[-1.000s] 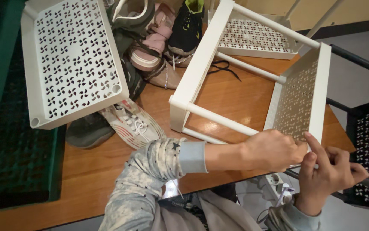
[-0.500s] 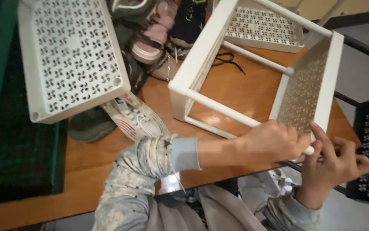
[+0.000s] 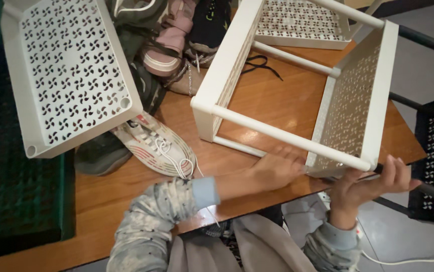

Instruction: The person takes apart a white perforated plastic shoe rack on the floor, pulling the shelf panels off the pole frame and setting the panels aside. They then pick up shoes from the floor one at a time and place them onto the green plastic rack beside them.

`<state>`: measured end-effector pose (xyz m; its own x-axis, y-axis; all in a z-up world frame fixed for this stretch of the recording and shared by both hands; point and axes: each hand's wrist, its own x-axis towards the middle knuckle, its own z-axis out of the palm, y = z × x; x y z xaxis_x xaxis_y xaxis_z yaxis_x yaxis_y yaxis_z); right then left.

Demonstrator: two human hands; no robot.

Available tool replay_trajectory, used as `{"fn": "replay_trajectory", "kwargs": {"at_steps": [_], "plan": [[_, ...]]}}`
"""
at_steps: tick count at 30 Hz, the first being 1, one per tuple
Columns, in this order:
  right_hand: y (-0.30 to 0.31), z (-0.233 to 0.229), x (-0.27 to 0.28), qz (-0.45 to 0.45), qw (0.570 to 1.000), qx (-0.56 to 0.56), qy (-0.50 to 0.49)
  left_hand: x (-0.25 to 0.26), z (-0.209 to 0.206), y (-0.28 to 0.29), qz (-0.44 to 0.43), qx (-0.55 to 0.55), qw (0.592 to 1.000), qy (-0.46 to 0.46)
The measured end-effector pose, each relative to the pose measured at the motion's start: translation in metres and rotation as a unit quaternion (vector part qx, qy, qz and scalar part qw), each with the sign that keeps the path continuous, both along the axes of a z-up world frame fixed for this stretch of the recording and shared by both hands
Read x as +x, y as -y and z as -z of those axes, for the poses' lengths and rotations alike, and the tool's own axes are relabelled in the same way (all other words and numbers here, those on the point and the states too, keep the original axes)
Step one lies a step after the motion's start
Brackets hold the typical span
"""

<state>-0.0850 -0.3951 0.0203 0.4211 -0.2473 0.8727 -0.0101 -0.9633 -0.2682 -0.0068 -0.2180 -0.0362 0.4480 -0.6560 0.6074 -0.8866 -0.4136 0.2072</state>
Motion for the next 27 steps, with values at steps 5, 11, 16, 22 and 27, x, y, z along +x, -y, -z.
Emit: {"fn": "replay_trajectory", "kwargs": {"at_steps": [5, 11, 16, 22, 27], "plan": [[0.006, 0.064, 0.022, -0.091, 0.971, 0.056, 0.212, 0.004, 0.017, 0.025, 0.024, 0.028, 0.998, -0.042], [0.006, 0.133, 0.016, -0.258, 0.907, 0.325, 0.068, 0.007, 0.024, 0.021, 0.043, 0.029, 0.996, 0.066], [0.021, 0.128, 0.011, -0.118, 0.954, 0.257, -0.099, 0.01, 0.025, 0.028, 0.075, 0.026, 0.997, 0.012], [0.015, 0.112, 0.014, -0.126, 0.976, 0.161, -0.074, 0.005, 0.021, 0.024, 0.061, 0.015, 0.998, -0.014], [0.02, 0.097, 0.011, -0.127, 0.975, 0.134, -0.122, 0.004, 0.015, 0.025, 0.043, 0.029, 0.999, -0.006]]}}
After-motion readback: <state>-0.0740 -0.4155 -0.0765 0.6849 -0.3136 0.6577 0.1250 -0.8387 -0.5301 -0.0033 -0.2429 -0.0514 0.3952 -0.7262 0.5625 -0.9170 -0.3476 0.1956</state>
